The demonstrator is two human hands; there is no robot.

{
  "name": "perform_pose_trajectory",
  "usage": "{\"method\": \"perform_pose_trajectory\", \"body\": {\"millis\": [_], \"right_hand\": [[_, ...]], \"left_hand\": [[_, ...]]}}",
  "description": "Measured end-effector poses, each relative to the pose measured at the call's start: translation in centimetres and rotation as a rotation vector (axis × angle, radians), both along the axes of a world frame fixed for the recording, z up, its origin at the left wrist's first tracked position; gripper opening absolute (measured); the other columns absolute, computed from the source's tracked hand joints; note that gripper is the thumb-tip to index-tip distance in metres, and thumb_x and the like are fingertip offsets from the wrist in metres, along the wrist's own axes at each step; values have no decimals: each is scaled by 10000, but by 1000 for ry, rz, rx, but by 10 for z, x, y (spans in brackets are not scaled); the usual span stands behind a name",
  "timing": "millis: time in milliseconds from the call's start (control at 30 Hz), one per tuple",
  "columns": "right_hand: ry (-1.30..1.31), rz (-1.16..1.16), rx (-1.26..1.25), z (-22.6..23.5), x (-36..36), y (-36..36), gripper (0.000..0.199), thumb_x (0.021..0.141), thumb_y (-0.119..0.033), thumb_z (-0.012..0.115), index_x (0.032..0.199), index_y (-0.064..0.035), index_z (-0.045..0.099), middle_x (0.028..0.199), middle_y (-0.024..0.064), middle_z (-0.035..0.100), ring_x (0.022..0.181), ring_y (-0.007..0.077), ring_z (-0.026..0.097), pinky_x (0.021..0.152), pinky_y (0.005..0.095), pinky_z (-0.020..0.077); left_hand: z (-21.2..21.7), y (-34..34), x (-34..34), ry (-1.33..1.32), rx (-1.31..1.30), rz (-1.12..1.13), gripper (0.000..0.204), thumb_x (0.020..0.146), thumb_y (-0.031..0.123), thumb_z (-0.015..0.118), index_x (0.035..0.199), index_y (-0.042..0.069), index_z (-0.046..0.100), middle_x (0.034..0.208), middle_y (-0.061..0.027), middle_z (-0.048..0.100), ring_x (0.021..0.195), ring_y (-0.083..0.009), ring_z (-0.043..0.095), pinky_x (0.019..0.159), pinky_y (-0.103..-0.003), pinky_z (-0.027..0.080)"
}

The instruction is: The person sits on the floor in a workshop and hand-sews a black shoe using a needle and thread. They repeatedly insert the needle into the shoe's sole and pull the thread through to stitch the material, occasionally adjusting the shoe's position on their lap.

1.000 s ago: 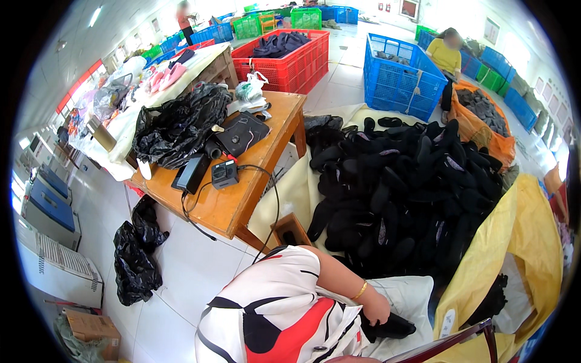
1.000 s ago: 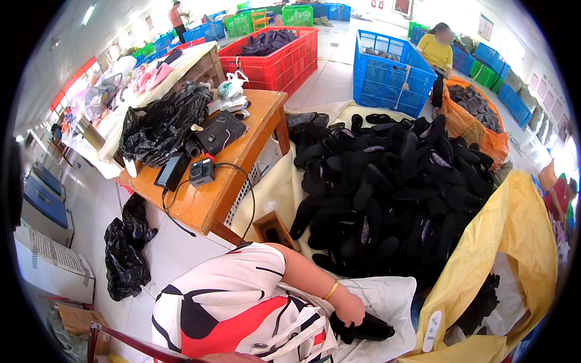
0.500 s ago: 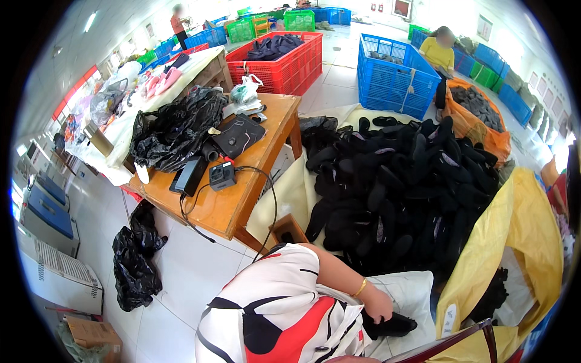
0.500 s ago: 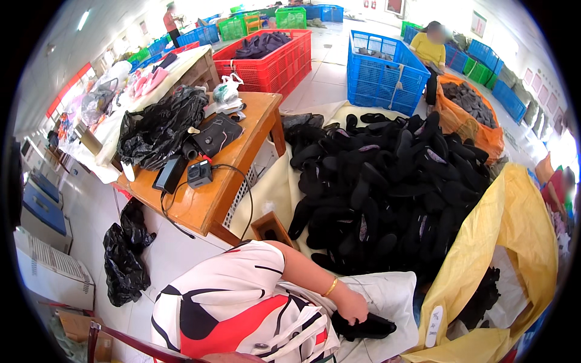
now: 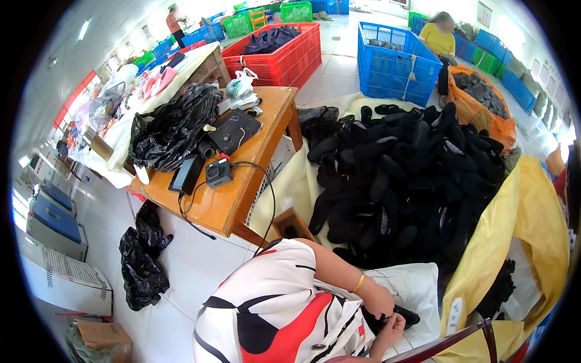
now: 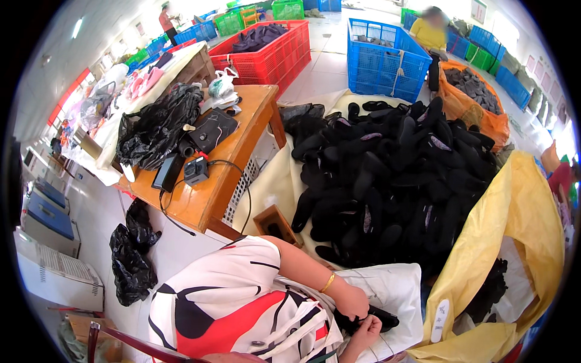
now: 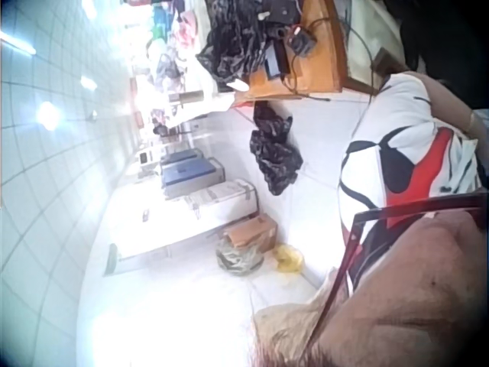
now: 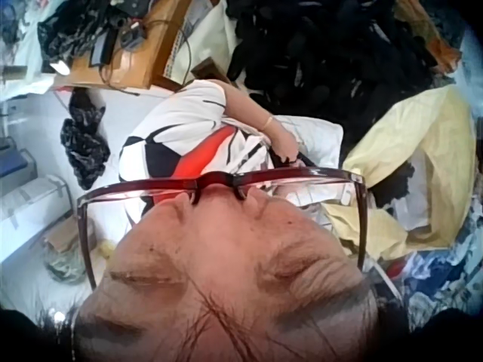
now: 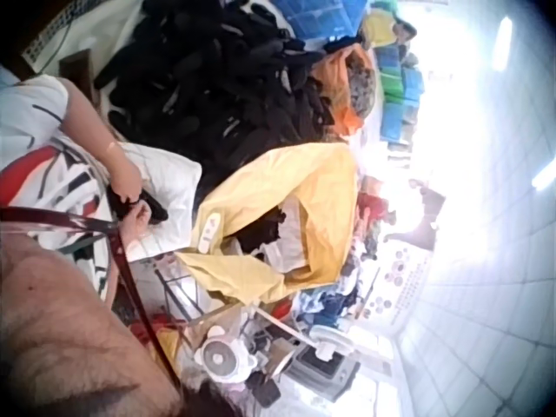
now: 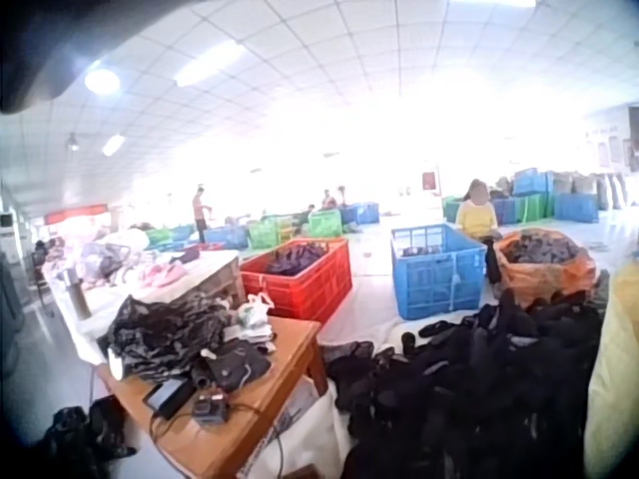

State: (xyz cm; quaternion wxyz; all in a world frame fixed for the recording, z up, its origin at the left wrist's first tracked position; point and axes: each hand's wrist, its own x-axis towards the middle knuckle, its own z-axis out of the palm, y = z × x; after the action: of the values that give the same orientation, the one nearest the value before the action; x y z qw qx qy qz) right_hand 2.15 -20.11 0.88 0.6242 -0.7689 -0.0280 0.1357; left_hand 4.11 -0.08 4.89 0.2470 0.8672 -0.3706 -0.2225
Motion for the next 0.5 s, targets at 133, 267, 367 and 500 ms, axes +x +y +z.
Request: {"method": "perform_pose_trajectory", "body": {"millis": [133,267,367,500], "right_hand": [[-286,115,-300,19,-4,10,102,967,-94,565,960,-6,618,825,120,628,741,243,604,708,350,501],[-227,183,-331,20,20,9,139,966,-138,565,1024,-27,626,931,199,657,881,379,650,761,401,513],[-101,62,-297,24,6,-13,157,962,-166,577,1003,-18,608,917,201,654,852,387,634,747,398,509],[409,-140,87,19,-13,-27,101,995,-136,592,977,-40,618,841,5,632,733,57,571,641,230,476]], "left_hand": [[-8,12,0,-13,-279,83,243,838,271,652,987,88,713,966,-149,694,952,-363,647,795,-497,519],[-10,25,11,-19,-238,265,255,834,299,673,992,101,694,985,-124,682,985,-336,631,836,-463,509],[-7,11,5,-153,-306,255,175,818,214,720,912,84,651,870,-129,645,867,-357,620,747,-441,502],[10,3,-10,-51,-385,327,188,770,77,758,927,70,656,838,-113,630,822,-321,605,722,-388,498]]}}
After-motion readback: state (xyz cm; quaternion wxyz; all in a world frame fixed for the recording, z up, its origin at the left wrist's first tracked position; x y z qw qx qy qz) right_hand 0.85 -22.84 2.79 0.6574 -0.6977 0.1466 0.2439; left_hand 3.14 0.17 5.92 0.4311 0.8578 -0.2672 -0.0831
